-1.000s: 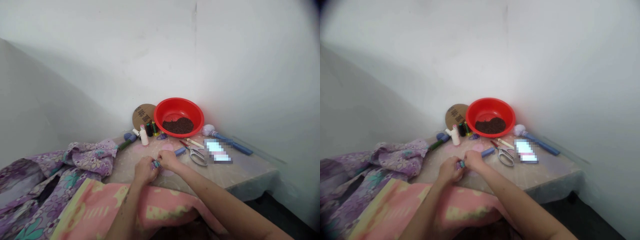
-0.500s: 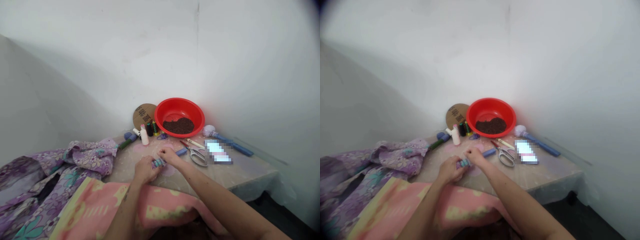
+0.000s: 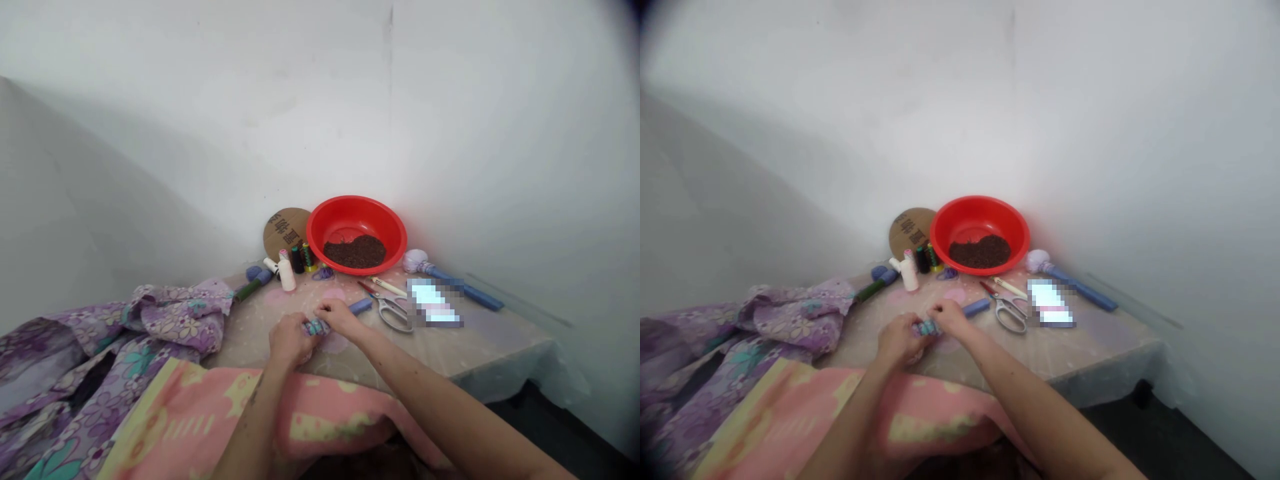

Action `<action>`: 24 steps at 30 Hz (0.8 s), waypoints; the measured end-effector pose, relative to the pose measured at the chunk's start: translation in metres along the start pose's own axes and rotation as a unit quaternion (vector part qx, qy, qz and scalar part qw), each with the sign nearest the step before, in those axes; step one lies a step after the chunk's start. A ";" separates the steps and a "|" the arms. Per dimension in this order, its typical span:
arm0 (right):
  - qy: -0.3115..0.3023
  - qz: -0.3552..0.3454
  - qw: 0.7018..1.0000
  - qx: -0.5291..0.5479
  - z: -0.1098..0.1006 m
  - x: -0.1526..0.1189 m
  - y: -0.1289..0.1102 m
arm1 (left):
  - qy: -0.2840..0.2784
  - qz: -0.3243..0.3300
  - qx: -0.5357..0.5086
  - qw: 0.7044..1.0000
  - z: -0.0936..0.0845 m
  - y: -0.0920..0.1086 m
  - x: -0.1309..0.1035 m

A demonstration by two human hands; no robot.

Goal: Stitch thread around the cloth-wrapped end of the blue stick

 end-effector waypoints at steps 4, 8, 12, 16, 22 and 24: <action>0.012 -0.006 1.000 0.010 0.000 -0.002 0.002 | -0.010 -0.009 -0.003 1.000 -0.001 0.001 -0.001; 0.054 -0.028 0.998 0.016 -0.007 -0.001 0.001 | -0.010 -0.016 -0.006 1.000 0.001 0.000 0.000; 0.072 -0.036 0.996 0.043 -0.016 0.003 -0.005 | -0.004 -0.008 -0.012 1.000 0.004 -0.003 0.003; 0.070 -0.007 0.992 0.103 -0.022 0.007 -0.010 | 0.001 -0.004 -0.016 1.000 0.004 -0.004 0.003; 0.055 0.037 0.971 0.230 -0.024 0.006 -0.013 | -0.009 -0.014 -0.009 1.000 0.006 -0.005 0.004; 0.050 0.048 0.957 0.283 -0.024 0.003 -0.016 | -0.006 -0.011 -0.008 1.000 0.006 -0.005 0.005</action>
Point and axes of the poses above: each hand's wrist, its own x-axis towards the middle knuckle, its own z-axis out of the palm, y = z × x, the point moved 7 cm from there along x, towards the middle knuckle, and after that the axes turned 7 degrees about -y, right-handed, at the moved point
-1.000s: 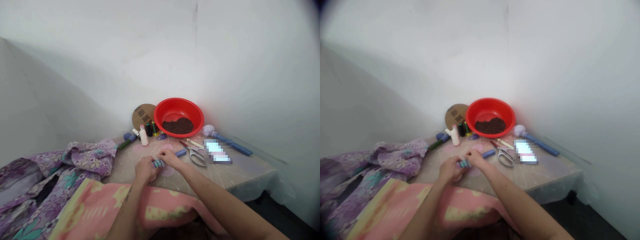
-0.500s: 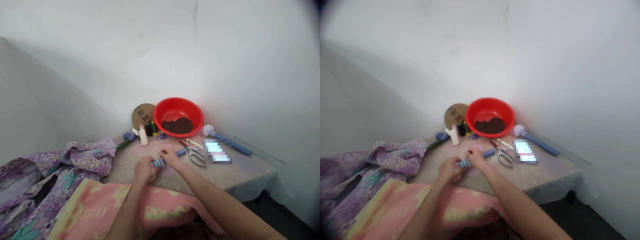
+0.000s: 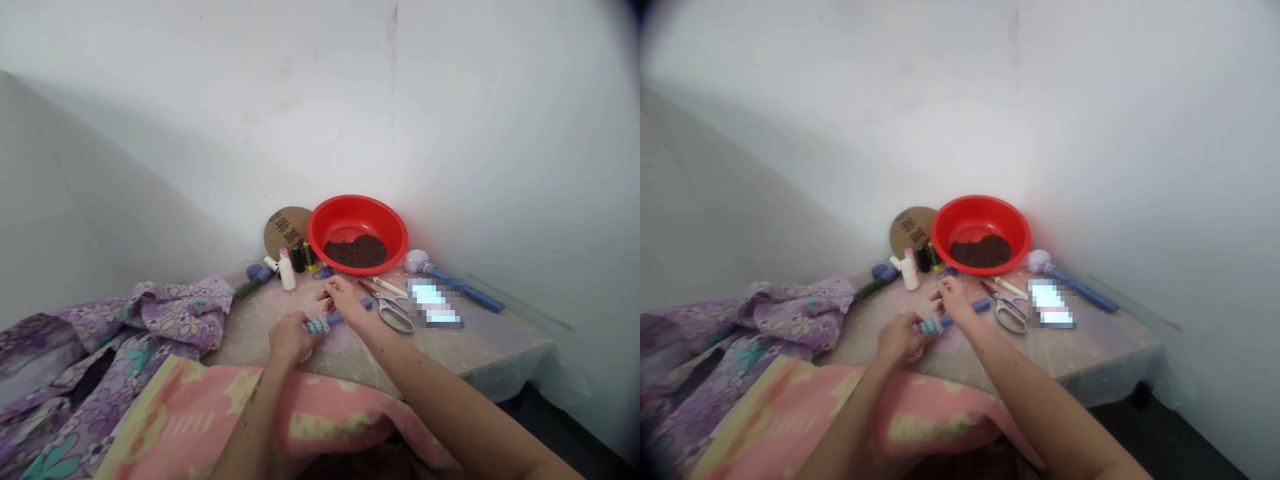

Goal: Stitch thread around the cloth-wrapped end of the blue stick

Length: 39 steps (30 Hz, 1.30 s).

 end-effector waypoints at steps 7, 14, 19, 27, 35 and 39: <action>0.045 -0.086 0.986 0.138 -0.008 -0.007 -0.051 | -0.003 0.000 -0.008 1.000 0.002 -0.002 0.001; 0.220 -0.340 0.913 0.045 -0.066 -0.020 -0.137 | 0.012 0.006 -0.004 1.000 0.002 -0.003 0.001; 0.236 -0.357 0.901 -0.071 -0.095 -0.026 -0.156 | 0.013 0.011 -0.005 1.000 0.000 -0.003 0.000; -0.043 -0.155 0.948 -0.276 -0.041 -0.010 -0.046 | -0.002 0.002 -0.004 1.000 0.001 -0.002 0.001; -0.139 -0.081 0.875 -0.456 0.004 -0.023 0.010 | 0.006 0.016 0.019 1.000 0.000 0.000 0.001; -0.125 -0.067 0.852 -0.504 0.009 -0.023 0.011 | 0.003 0.015 0.020 1.000 0.000 0.001 0.001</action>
Point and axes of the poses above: each hand's wrist, its own x-axis towards the middle knuckle, its own z-axis out of the palm, y = z × x, the point moved 7 cm from there along x, towards the middle knuckle, and after that the axes turned 7 degrees about -y, right-handed, at the moved point
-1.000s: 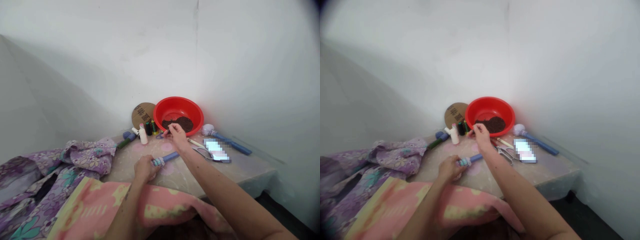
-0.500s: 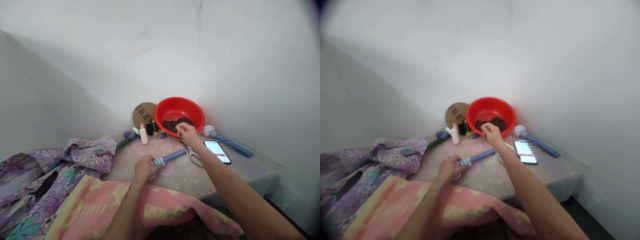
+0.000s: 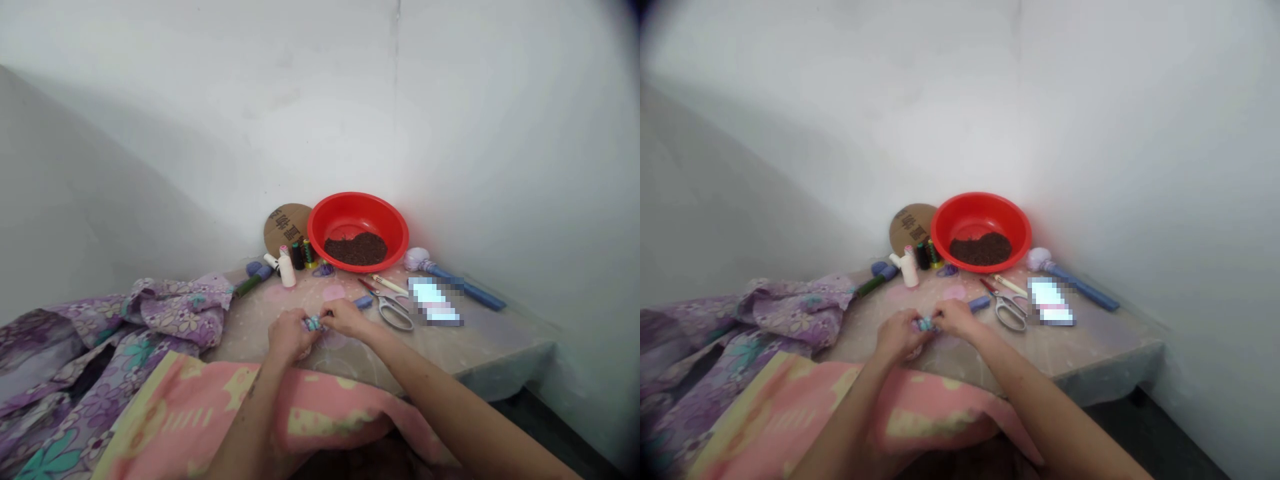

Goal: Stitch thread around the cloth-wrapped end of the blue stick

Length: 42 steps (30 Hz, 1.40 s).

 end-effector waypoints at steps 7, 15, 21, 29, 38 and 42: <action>0.122 -0.017 0.992 0.028 -0.032 0.002 0.011 | -0.011 -0.003 -0.006 1.000 0.000 0.000 -0.001; 0.444 0.115 0.884 0.090 -0.122 -0.036 0.046 | -0.008 0.000 -0.007 1.000 -0.003 0.001 -0.002; 0.283 0.140 0.949 0.009 -0.099 -0.022 0.049 | -0.009 -0.004 -0.012 1.000 -0.005 0.002 -0.003; 0.037 -0.036 0.999 0.002 -0.026 -0.003 0.004 | -0.016 -0.003 -0.003 1.000 -0.001 0.001 -0.001; -0.006 -0.042 0.998 -0.044 -0.006 -0.001 -0.003 | -0.004 0.001 0.004 1.000 0.002 -0.001 0.001; 0.057 -0.044 0.997 -0.022 -0.021 0.002 0.002 | -0.005 0.004 0.001 1.000 0.000 0.001 0.000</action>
Point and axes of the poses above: each hand's wrist, its own x-axis towards the middle knuckle, its own z-axis out of the palm, y = z × x, the point moved 7 cm from there along x, towards the middle knuckle, and after that the axes turned 7 degrees about -y, right-handed, at the moved point
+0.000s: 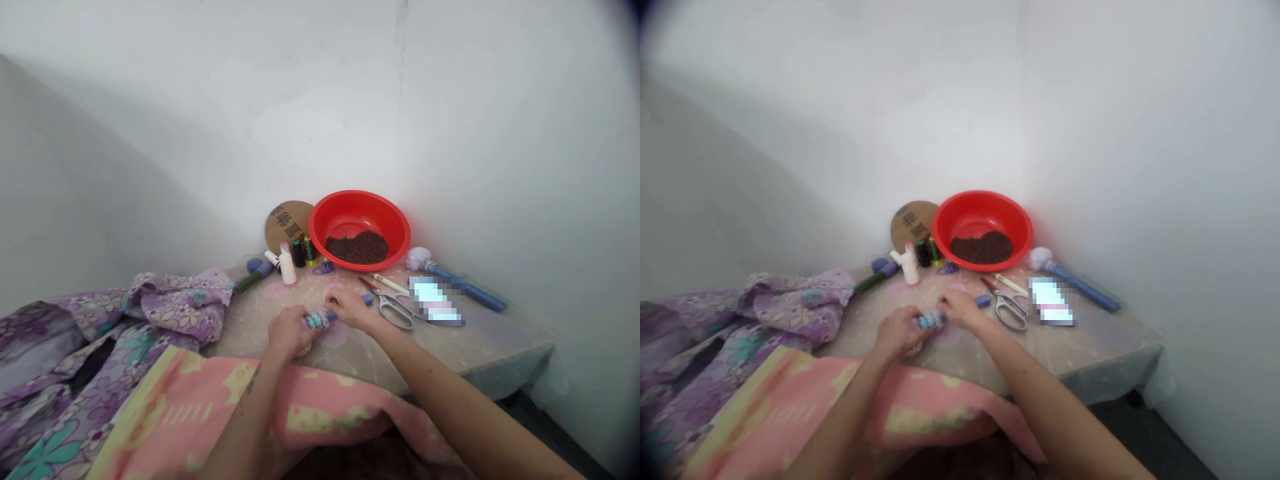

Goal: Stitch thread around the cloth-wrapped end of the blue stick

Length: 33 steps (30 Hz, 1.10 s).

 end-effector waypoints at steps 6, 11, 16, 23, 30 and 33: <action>0.156 0.035 0.987 0.006 -0.039 -0.003 0.012 | -0.010 0.001 -0.004 1.000 -0.004 0.003 -0.003; 0.244 0.073 0.967 -0.007 -0.065 -0.011 0.018 | -0.009 0.004 -0.009 1.000 -0.003 0.001 -0.002; 0.284 0.067 0.955 -0.045 -0.080 -0.014 0.017 | -0.004 0.008 -0.011 1.000 -0.002 0.001 -0.002; 0.299 0.038 0.949 -0.092 -0.084 -0.018 0.007 | 0.003 0.017 -0.008 1.000 0.000 0.001 0.000; 0.281 0.012 0.960 0.003 -0.094 -0.024 -0.006 | 0.005 0.019 -0.013 1.000 -0.002 0.003 -0.003; 0.253 0.001 0.965 0.069 -0.100 -0.027 -0.012 | 0.005 0.033 -0.018 0.999 -0.003 0.006 -0.005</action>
Point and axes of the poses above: each hand's wrist, its own x-axis towards the middle knuckle, its own z-axis out of the palm, y = z × x, the point moved 7 cm from there along x, towards the middle knuckle, and after that the axes turned 7 degrees about -y, right-handed, at the moved point
